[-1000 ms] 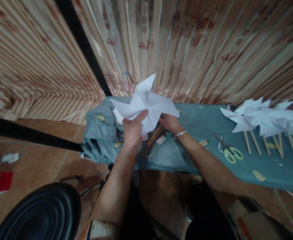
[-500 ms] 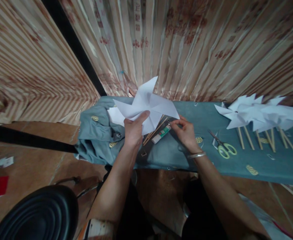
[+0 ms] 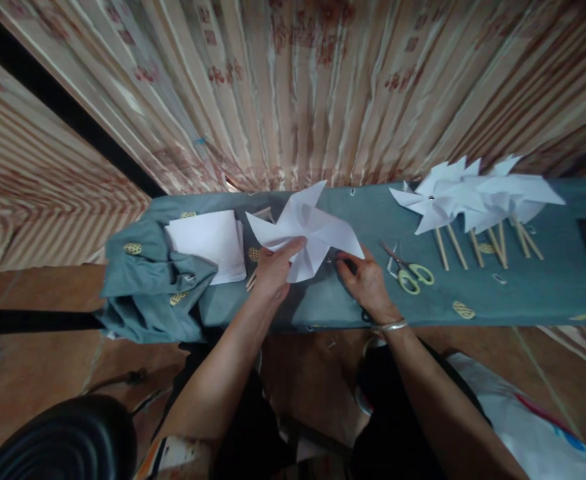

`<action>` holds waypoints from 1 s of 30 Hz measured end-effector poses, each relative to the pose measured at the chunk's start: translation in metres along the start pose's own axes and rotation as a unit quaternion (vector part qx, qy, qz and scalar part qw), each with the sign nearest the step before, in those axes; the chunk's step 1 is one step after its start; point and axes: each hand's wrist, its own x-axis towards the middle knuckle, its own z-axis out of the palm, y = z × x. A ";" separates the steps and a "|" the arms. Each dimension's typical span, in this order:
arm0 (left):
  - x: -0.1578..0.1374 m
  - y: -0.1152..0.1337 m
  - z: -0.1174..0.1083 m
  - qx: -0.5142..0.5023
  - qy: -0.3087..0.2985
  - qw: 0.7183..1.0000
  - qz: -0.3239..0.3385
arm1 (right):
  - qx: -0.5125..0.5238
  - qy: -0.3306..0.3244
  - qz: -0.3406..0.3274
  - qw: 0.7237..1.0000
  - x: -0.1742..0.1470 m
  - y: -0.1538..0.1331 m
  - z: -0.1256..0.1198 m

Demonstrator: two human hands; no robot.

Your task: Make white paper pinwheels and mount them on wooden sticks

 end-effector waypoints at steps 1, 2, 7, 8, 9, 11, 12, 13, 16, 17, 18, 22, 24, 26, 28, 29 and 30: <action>-0.001 -0.005 0.003 0.008 -0.009 1.000 -0.005 | 0.044 0.011 0.019 0.999 0.001 -0.001 -0.004; -0.001 -0.011 0.007 0.016 -0.016 1.000 -0.008 | 0.098 0.023 0.048 0.994 0.002 -0.002 -0.009; -0.006 -0.037 0.019 0.066 -0.028 0.997 -0.031 | 0.362 0.010 0.212 0.908 0.007 -0.009 -0.041; -0.007 -0.041 0.020 0.073 -0.030 0.996 -0.035 | 0.383 -0.004 0.219 0.897 0.007 -0.010 -0.047; -0.007 -0.045 0.021 0.079 -0.033 0.996 -0.035 | 0.393 -0.021 0.223 0.892 0.006 -0.011 -0.052; -0.008 -0.050 0.023 0.088 -0.042 0.995 -0.031 | 0.395 -0.052 0.231 0.888 0.004 -0.013 -0.060; -0.009 -0.052 0.023 0.095 -0.047 0.994 -0.031 | 0.393 -0.065 0.234 0.887 0.003 -0.014 -0.062; -0.009 -0.054 0.024 0.103 -0.052 0.993 -0.031 | 0.392 -0.073 0.235 0.886 0.001 -0.015 -0.063; -0.011 -0.057 0.026 0.123 -0.064 0.990 -0.033 | 0.383 -0.077 0.221 0.894 -0.002 -0.015 -0.064; -0.012 -0.058 0.027 0.125 -0.068 0.989 -0.034 | 0.375 -0.075 0.218 0.898 -0.002 -0.014 -0.064; -0.013 -0.059 0.029 0.125 -0.072 0.989 -0.035 | 0.365 -0.072 0.216 0.903 -0.003 -0.014 -0.064; -0.014 -0.063 0.032 0.127 -0.083 0.987 -0.049 | 0.331 -0.063 0.213 0.917 -0.004 -0.012 -0.063; -0.014 -0.065 0.034 0.128 -0.082 0.987 -0.053 | 0.330 -0.057 0.216 0.917 -0.004 -0.011 -0.063; -0.013 -0.066 0.035 0.129 -0.080 0.987 -0.057 | 0.329 -0.052 0.220 0.917 -0.004 -0.010 -0.063; -0.013 -0.066 0.036 0.131 -0.075 0.987 -0.057 | 0.320 -0.050 0.219 0.920 -0.004 -0.009 -0.062; -0.013 -0.066 0.037 0.132 -0.073 0.987 -0.057 | 0.314 -0.049 0.218 0.923 -0.004 -0.008 -0.062; -0.013 -0.066 0.037 0.133 -0.071 0.987 -0.058 | 0.309 -0.049 0.216 0.925 -0.004 -0.008 -0.062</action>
